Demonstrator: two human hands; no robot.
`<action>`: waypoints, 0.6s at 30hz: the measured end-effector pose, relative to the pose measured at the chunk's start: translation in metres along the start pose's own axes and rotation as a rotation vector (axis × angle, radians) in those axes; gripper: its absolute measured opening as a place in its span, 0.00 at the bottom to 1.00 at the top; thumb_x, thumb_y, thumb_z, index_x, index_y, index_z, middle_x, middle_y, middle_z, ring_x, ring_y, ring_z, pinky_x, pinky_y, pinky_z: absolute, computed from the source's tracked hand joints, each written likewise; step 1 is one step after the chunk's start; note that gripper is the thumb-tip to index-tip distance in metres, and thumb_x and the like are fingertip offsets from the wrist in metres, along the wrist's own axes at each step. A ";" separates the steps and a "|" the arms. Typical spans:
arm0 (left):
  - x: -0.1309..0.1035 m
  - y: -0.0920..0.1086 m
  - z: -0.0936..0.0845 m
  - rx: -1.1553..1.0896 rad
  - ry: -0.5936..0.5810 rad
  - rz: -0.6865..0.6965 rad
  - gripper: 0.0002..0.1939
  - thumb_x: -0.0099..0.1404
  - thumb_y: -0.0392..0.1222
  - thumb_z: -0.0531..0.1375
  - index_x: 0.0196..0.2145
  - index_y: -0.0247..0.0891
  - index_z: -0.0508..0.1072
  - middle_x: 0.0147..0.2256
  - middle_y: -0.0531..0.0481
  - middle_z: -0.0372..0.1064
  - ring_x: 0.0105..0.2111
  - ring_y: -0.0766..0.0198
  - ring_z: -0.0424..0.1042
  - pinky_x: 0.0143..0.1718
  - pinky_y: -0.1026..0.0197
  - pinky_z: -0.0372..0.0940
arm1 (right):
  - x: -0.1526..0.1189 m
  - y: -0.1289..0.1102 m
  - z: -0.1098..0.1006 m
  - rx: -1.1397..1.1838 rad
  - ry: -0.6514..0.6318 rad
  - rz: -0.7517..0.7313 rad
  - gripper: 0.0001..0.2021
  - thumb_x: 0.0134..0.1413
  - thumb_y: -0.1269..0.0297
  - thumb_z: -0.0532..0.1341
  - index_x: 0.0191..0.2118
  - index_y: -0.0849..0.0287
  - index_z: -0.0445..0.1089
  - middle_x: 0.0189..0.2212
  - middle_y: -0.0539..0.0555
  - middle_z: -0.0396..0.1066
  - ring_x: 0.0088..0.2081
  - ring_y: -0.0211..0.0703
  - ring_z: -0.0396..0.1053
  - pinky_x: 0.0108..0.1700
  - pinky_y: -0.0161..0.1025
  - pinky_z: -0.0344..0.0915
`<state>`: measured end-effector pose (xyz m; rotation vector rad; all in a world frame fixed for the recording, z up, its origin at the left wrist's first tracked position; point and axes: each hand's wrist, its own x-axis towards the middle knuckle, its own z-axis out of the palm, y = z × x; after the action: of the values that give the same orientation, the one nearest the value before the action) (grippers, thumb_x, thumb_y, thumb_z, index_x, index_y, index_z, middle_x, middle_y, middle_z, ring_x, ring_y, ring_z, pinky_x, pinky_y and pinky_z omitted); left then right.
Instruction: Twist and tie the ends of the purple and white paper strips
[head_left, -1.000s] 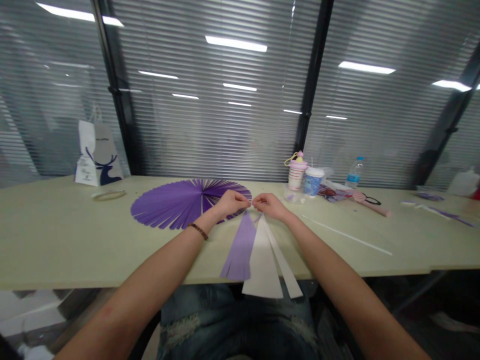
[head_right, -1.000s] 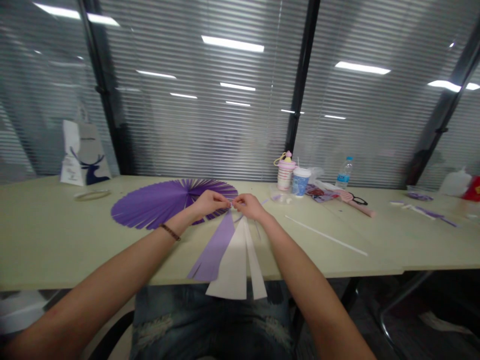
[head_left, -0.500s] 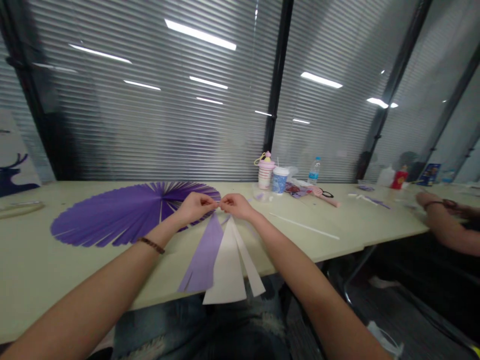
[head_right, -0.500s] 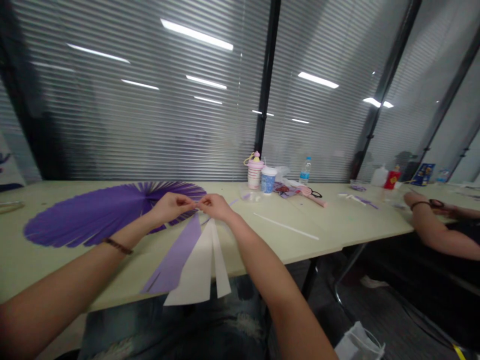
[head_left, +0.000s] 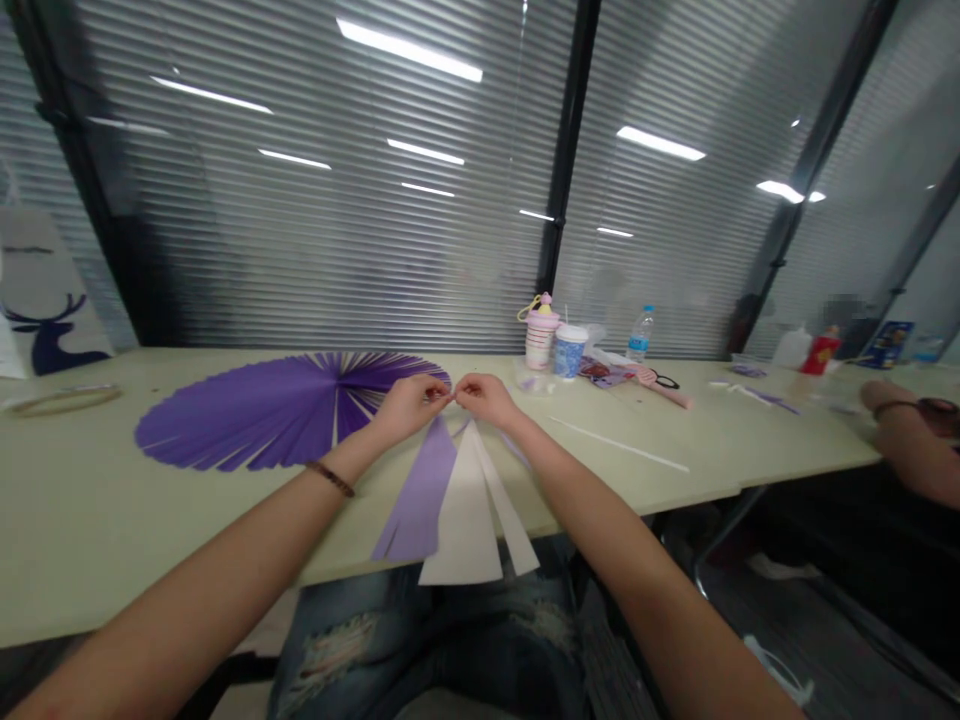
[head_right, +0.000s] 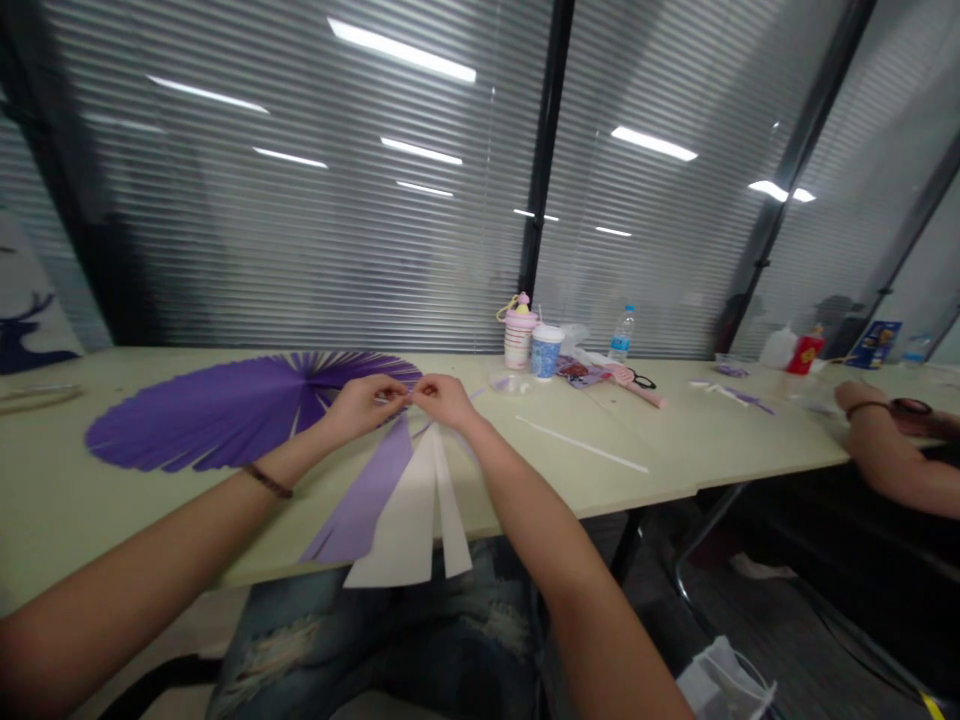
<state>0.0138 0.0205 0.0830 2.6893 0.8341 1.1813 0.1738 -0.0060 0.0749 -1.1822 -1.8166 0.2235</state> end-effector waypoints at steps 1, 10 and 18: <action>-0.001 0.001 -0.001 0.014 0.027 0.008 0.13 0.54 0.44 0.54 0.33 0.34 0.71 0.31 0.47 0.69 0.29 0.64 0.66 0.32 0.66 0.58 | 0.001 0.001 0.000 0.012 0.005 0.003 0.06 0.41 0.68 0.55 0.24 0.63 0.67 0.20 0.48 0.65 0.24 0.33 0.62 0.27 0.29 0.58; -0.004 0.003 -0.004 -0.055 0.042 0.010 0.11 0.55 0.40 0.54 0.30 0.34 0.74 0.31 0.47 0.71 0.33 0.63 0.67 0.36 0.66 0.58 | 0.002 0.002 0.002 0.107 -0.025 0.028 0.06 0.43 0.68 0.54 0.25 0.64 0.66 0.19 0.49 0.64 0.23 0.32 0.63 0.27 0.29 0.59; -0.001 0.010 -0.008 -0.064 -0.035 -0.017 0.09 0.53 0.36 0.54 0.27 0.36 0.74 0.29 0.47 0.71 0.32 0.62 0.67 0.36 0.65 0.57 | 0.003 -0.002 0.003 0.095 -0.067 -0.009 0.05 0.44 0.70 0.55 0.26 0.64 0.67 0.19 0.50 0.66 0.22 0.33 0.64 0.26 0.29 0.60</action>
<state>0.0124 0.0104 0.0908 2.6383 0.7989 1.1345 0.1695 -0.0035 0.0766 -1.1116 -1.8487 0.3439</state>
